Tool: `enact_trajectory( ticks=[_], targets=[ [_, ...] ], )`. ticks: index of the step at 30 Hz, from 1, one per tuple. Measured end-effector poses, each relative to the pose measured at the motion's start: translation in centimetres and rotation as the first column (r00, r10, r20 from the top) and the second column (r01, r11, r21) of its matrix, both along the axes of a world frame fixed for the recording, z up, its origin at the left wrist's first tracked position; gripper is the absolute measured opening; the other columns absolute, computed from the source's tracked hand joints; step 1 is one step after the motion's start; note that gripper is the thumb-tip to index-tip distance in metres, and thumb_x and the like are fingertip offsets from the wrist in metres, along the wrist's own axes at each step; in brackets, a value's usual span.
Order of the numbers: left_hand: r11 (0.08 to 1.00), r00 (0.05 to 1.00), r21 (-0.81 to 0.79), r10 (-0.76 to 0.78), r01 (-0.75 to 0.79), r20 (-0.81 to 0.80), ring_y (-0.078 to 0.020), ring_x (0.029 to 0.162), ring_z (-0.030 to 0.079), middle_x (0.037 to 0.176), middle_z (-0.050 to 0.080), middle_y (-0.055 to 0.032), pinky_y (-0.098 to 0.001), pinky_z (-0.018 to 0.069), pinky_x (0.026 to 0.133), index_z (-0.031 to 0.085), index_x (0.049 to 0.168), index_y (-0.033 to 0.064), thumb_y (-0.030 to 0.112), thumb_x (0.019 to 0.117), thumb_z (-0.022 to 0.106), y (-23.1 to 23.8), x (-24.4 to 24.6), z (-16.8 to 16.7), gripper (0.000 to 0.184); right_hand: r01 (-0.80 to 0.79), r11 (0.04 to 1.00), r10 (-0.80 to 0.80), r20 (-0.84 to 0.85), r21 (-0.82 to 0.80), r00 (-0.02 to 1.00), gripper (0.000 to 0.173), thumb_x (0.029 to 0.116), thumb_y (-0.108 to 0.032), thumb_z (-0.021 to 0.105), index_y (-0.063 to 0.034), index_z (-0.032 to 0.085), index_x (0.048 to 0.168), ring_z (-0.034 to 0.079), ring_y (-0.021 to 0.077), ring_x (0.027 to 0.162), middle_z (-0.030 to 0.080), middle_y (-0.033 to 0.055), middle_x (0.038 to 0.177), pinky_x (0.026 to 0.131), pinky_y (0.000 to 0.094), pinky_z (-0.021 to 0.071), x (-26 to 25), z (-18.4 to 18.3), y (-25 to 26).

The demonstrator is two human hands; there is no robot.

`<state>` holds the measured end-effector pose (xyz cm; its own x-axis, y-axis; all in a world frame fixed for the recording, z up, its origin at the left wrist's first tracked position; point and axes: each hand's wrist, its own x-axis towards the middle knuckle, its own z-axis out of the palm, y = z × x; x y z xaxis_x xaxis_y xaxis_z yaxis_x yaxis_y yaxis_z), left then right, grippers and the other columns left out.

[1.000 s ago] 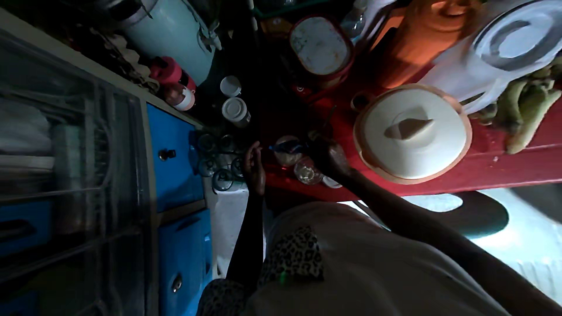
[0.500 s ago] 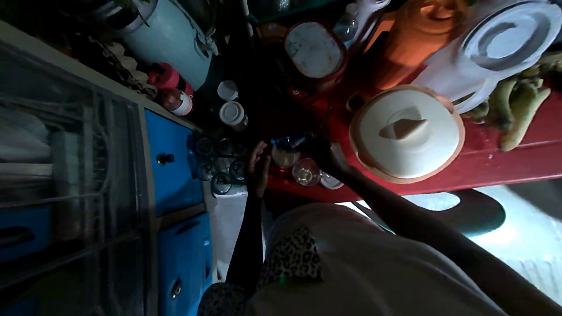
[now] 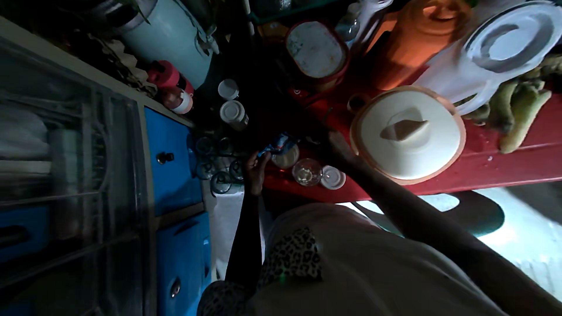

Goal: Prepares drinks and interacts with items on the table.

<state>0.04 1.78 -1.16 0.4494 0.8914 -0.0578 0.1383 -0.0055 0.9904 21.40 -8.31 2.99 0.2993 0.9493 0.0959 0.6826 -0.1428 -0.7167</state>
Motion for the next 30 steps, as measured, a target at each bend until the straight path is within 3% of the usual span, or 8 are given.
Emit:
enact_trajectory(
  ticks=[4, 7, 11, 17, 23, 26, 27, 30],
  targets=[
    [0.999, 0.998, -0.027, -0.033, 0.034, 0.045, -0.0027, 0.089, 0.066, 0.101, 0.071, -0.0018, -0.0255, 0.0566, 0.084, 0.068, 0.116, -0.0027, 0.002, 0.0964, 0.065, 0.1, -0.2, -0.1, 0.02, -0.013, 0.999, 0.01, 0.058, 0.048, 0.998, 0.016, 0.096, -0.006, 0.065, 0.0041, 0.074, 0.104, 0.069, 0.0406, 0.102, 0.07, 0.0234, 0.107, 0.092, 0.0585, 0.0539, 0.0, 0.1, 0.6],
    [1.0, 0.997, -0.02, -0.004, 0.002, -0.077, -0.0049, 0.081, 0.065, 0.092, 0.071, -0.0044, -0.0273, 0.0565, 0.077, 0.068, 0.106, -0.0032, 0.004, 0.0948, 0.068, 0.2, -0.1, 0.5, 0.013, -0.025, 0.988, 0.006, 0.119, 0.155, 0.993, 0.014, 0.0958, -0.005, 0.063, 0.0022, 0.075, 0.098, 0.069, 0.0386, 0.099, 0.071, 0.0215, 0.103, 0.091, 0.0555, 0.0547, -0.3, 0.4, 0.7],
    [0.997, 0.964, 0.078, 0.022, -0.001, -0.263, -0.007, 0.074, 0.062, 0.087, 0.069, -0.0078, -0.0276, 0.0537, 0.072, 0.069, 0.099, -0.003, 0.009, 0.0954, 0.07, 0.2, -0.2, 2.0, 0.013, -0.054, 0.978, 0.0, 0.262, 0.202, 0.965, 0.013, 0.0942, -0.002, 0.064, 0.0038, 0.074, 0.1, 0.068, 0.0423, 0.098, 0.069, 0.0245, 0.104, 0.087, 0.0559, 0.0553, -0.3, 0.0, 0.6],
    [0.989, 0.948, 0.147, 0.038, 0.01, -0.315, -0.0136, 0.074, 0.063, 0.087, 0.069, -0.0131, -0.0335, 0.055, 0.072, 0.069, 0.097, -0.0051, 0.005, 0.0934, 0.071, -0.3, 0.5, 2.0, 0.011, -0.08, 0.969, -0.017, 0.387, 0.232, 0.922, 0.013, 0.0935, -0.002, 0.063, 0.006, 0.071, 0.099, 0.069, 0.0433, 0.096, 0.069, 0.026, 0.103, 0.084, 0.0548, 0.0565, -2.1, -1.0, 0.9],
    [0.996, 0.936, 0.086, 0.02, 0.01, -0.35, -0.014, 0.077, 0.064, 0.093, 0.07, -0.0137, -0.0329, 0.0549, 0.075, 0.069, 0.107, -0.0038, 0.009, 0.0953, 0.071, -0.5, 0.2, 2.9, 0.017, -0.018, 0.975, -0.077, 0.42, 0.22, 0.904, 0.015, 0.0941, -0.004, 0.063, 0.0092, 0.069, 0.096, 0.068, 0.0426, 0.091, 0.066, 0.0272, 0.1, 0.081, 0.0533, 0.0562, -2.1, -0.6, 0.7],
    [0.99, 0.924, 0.031, -0.118, 0.138, -0.364, -0.0238, 0.098, 0.07, 0.122, 0.066, -0.0227, -0.0401, 0.0576, 0.088, 0.057, 0.135, -0.005, 0.005, 0.0958, 0.067, -0.3, 0.2, 3.8, 0.042, 0.011, 0.969, -0.127, 0.462, 0.245, 0.878, 0.015, 0.0931, -0.004, 0.063, 0.0087, 0.069, 0.094, 0.068, 0.0432, 0.089, 0.066, 0.028, 0.098, 0.078, 0.0526, 0.0563, -2.3, -1.1, 0.9],
    [0.986, 0.917, 0.021, -0.144, 0.163, -0.372, -0.0252, 0.099, 0.069, 0.126, 0.064, -0.024, -0.0413, 0.0576, 0.088, 0.053, 0.14, -0.0046, 0.008, 0.0979, 0.065, -0.4, 0.2, 3.9, 0.046, 0.02, 0.968, -0.136, 0.461, 0.249, 0.877, 0.014, 0.0931, -0.005, 0.063, 0.0082, 0.069, 0.093, 0.068, 0.0431, 0.089, 0.065, 0.0277, 0.098, 0.078, 0.0524, 0.0562, -2.3, -1.2, 0.8],
    [0.989, 0.911, 0.012, -0.128, 0.144, -0.393, -0.0272, 0.091, 0.07, 0.111, 0.069, -0.0233, -0.0442, 0.0573, 0.085, 0.058, 0.133, -0.0042, 0.016, 0.1056, 0.056, -0.4, 0.2, 3.8, 0.034, -0.007, 0.975, -0.091, 0.426, 0.224, 0.9, 0.015, 0.0937, -0.006, 0.063, 0.0064, 0.07, 0.096, 0.069, 0.0431, 0.094, 0.067, 0.0269, 0.101, 0.08, 0.054, 0.0562, -2.2, -1.3, 0.7]
  ],
)
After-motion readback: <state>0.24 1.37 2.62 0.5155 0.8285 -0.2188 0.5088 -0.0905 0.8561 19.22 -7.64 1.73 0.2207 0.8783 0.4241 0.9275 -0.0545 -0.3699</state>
